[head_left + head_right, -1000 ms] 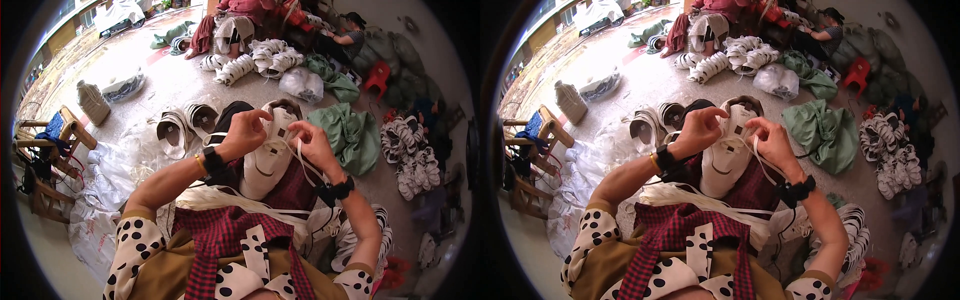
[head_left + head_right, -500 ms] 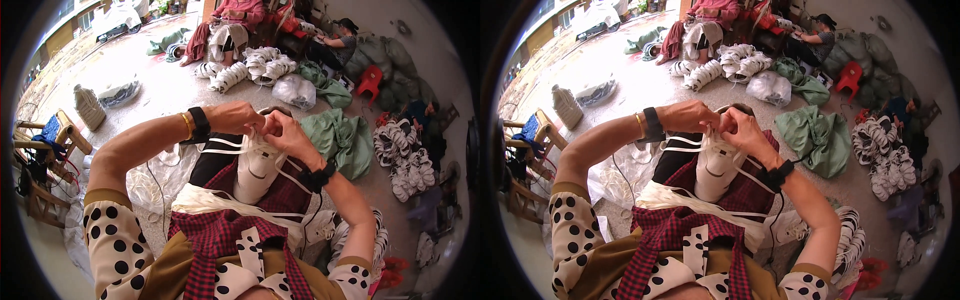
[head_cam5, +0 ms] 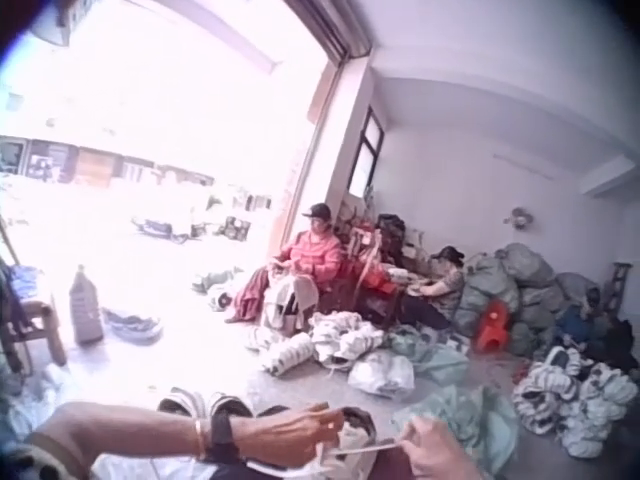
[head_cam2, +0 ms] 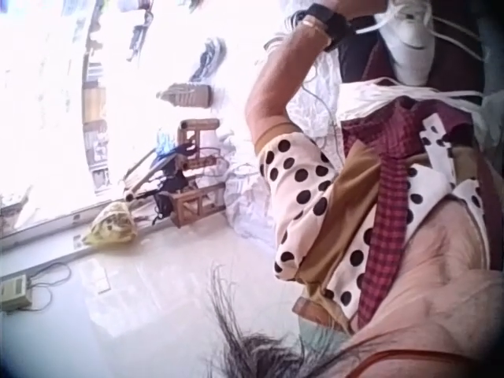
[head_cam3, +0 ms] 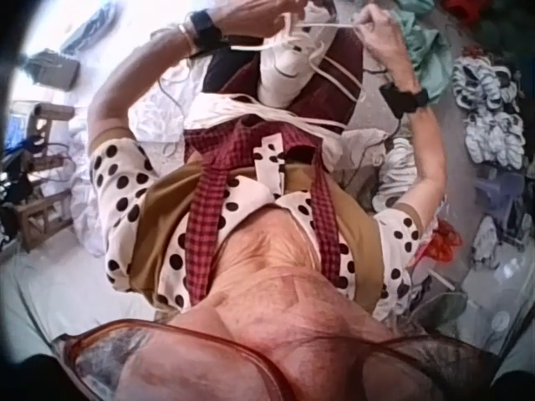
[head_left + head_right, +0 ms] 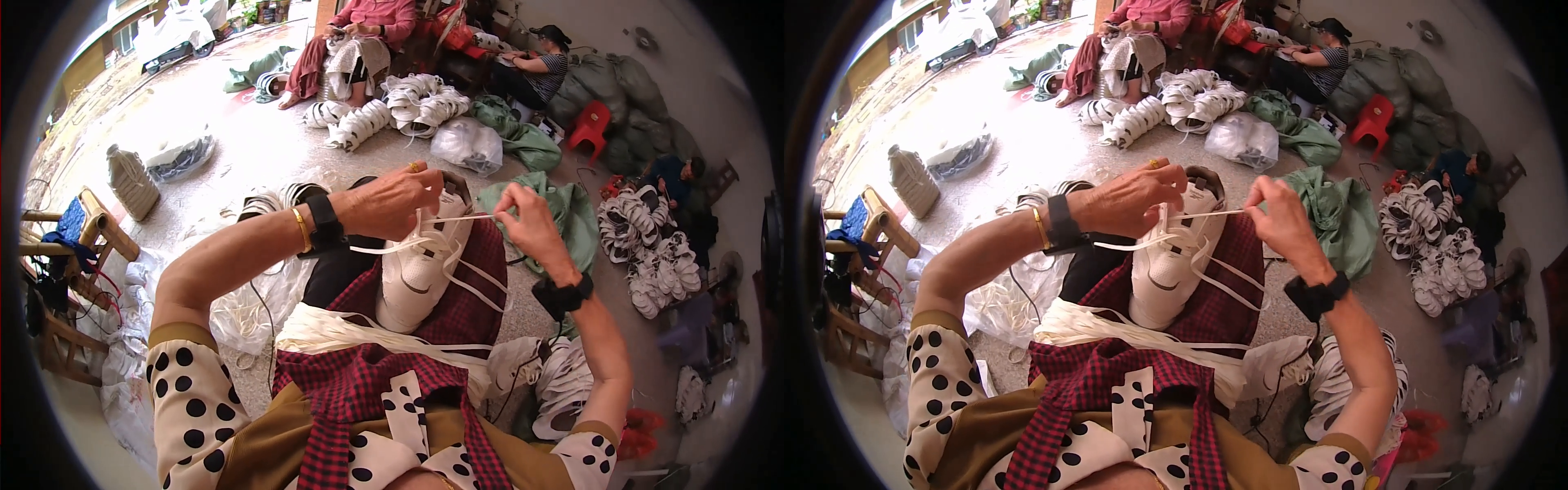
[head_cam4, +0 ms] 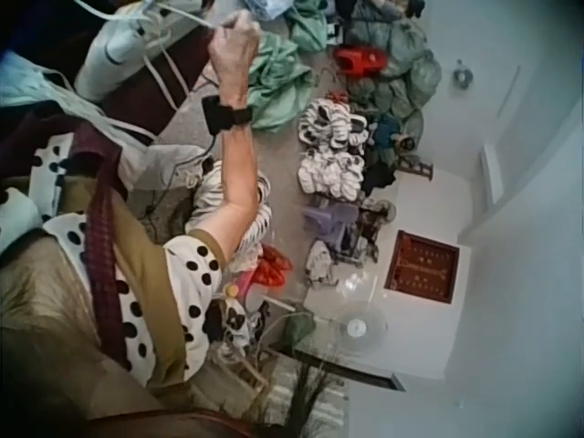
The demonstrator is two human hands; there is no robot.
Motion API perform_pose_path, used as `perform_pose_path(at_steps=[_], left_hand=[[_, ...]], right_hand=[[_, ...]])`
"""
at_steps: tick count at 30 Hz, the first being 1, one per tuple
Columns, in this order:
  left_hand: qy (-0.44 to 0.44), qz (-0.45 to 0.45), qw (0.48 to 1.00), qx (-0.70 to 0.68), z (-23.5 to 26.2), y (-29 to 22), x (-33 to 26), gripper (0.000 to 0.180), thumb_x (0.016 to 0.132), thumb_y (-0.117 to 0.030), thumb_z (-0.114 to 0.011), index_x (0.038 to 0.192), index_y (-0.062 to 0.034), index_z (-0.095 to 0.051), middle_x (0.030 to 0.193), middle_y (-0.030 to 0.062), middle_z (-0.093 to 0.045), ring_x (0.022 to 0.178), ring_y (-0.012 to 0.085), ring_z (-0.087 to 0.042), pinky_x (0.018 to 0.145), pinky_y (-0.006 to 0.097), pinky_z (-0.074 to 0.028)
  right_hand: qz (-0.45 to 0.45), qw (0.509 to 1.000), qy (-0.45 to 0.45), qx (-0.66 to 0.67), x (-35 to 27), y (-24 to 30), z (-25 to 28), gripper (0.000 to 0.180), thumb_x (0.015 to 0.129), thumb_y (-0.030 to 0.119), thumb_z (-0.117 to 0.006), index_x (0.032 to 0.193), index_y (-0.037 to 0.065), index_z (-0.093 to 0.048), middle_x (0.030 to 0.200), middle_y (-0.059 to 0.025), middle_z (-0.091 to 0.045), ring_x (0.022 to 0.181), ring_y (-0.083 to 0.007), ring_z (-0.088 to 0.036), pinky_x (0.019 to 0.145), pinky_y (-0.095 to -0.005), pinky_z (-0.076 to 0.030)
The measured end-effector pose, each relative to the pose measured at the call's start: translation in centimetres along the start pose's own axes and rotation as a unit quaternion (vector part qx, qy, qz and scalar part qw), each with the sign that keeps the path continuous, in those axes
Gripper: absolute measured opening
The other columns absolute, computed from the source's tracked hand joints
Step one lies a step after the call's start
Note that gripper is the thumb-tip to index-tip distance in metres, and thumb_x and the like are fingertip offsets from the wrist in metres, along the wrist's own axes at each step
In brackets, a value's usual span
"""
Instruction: Lacing a pair of white shoes in a shoe manufacturing environment.
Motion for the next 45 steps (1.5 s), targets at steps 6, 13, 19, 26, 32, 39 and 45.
perform_pose_path(at_steps=[6, 13, 19, 26, 32, 39, 45], left_hand=[[-0.02, 0.162, 0.955, -0.247, -2.7, -1.8, 6.0, 0.021, 0.08, -0.012, -0.068, 0.095, 0.0037, -0.071, 0.089, 0.0171, -0.067, 0.087, 0.0312, -0.067, 0.08, 0.041, -0.052], [-0.014, 0.221, 0.919, -0.326, -0.9, -1.6, 3.0, 0.017, 0.086, -0.012, -0.067, 0.092, 0.0031, -0.073, 0.075, 0.0105, -0.069, 0.067, 0.0159, -0.067, 0.06, 0.03, -0.052], [-0.053, 0.287, 0.939, -0.18, -0.4, -0.2, 0.0, 0.017, 0.081, -0.015, -0.071, 0.09, -0.0016, -0.076, 0.083, 0.0105, -0.074, 0.07, 0.0197, -0.068, 0.069, 0.033, -0.054], [-0.076, 0.311, 0.932, -0.168, -1.9, -0.8, -0.7, 0.014, 0.078, -0.01, -0.07, 0.086, -0.0004, -0.075, 0.082, 0.0126, -0.073, 0.069, 0.0208, -0.068, 0.068, 0.032, -0.055], [-0.106, 0.28, 0.945, -0.131, -2.4, -1.3, -0.3, 0.011, 0.075, -0.006, -0.069, 0.082, 0.0017, -0.073, 0.079, 0.0137, -0.069, 0.069, 0.0246, -0.068, 0.066, 0.033, -0.055], [-0.079, 0.248, 0.964, -0.048, -2.5, -1.3, 0.2, 0.01, 0.074, -0.004, -0.064, 0.08, 0.0019, -0.069, 0.077, 0.0144, -0.066, 0.068, 0.0307, -0.066, 0.064, 0.037, -0.052], [-0.075, 0.265, 0.951, -0.14, -2.8, -2.1, 0.9, 0.006, 0.077, -0.004, -0.064, 0.079, 0.0007, -0.067, 0.074, 0.013, -0.063, 0.069, 0.0311, -0.064, 0.065, 0.038, -0.05]], right_hand=[[0.031, 0.999, 0.007, 0.033, -0.9, 0.7, 1.9, 0.015, 0.082, 0.003, -0.07, 0.085, 0.001, -0.055, 0.072, -0.0018, -0.058, 0.068, -0.0123, -0.053, 0.063, -0.0295, -0.044], [-0.018, 0.967, 0.091, 0.239, -0.1, 0.9, 0.0, 0.023, 0.087, 0.014, -0.071, 0.1, 0.0, -0.058, 0.09, -0.0083, -0.067, 0.085, -0.0146, -0.065, 0.078, -0.0303, -0.053], [-0.005, 0.98, 0.059, 0.19, 2.7, -0.6, -6.0, 0.034, 0.091, 0.019, -0.067, 0.116, -0.002, -0.059, 0.106, -0.0159, -0.069, 0.096, -0.0249, -0.067, 0.086, -0.0375, -0.054], [-0.072, 0.96, 0.13, 0.239, 3.9, -1.7, -7.9, 0.042, 0.094, 0.034, -0.064, 0.112, -0.004, -0.066, 0.094, -0.013, -0.07, 0.086, -0.0212, -0.066, 0.08, -0.0349, -0.053], [-0.119, 0.873, 0.136, 0.454, 3.2, -0.8, -8.4, 0.038, 0.094, 0.036, -0.064, 0.106, 0.0, -0.071, 0.091, -0.0038, -0.069, 0.082, -0.0109, -0.061, 0.073, -0.0277, -0.05], [-0.169, 0.882, 0.13, 0.421, 3.0, -1.1, -8.1, 0.043, 0.09, 0.042, -0.069, 0.1, 0.001, -0.072, 0.087, -0.0037, -0.069, 0.078, -0.0111, -0.061, 0.069, -0.0279, -0.049], [-0.126, 0.883, 0.125, 0.435, 3.0, -1.9, -8.9, 0.043, 0.09, 0.043, -0.068, 0.099, 0.001, -0.072, 0.087, -0.004, -0.068, 0.077, -0.0107, -0.06, 0.069, -0.028, -0.049]])
Point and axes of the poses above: each hand's wrist, its own x-axis towards the middle knuckle, its own z-axis out of the back of the hand, y = z × x, the point moved 3 cm from there along x, towards the middle knuckle
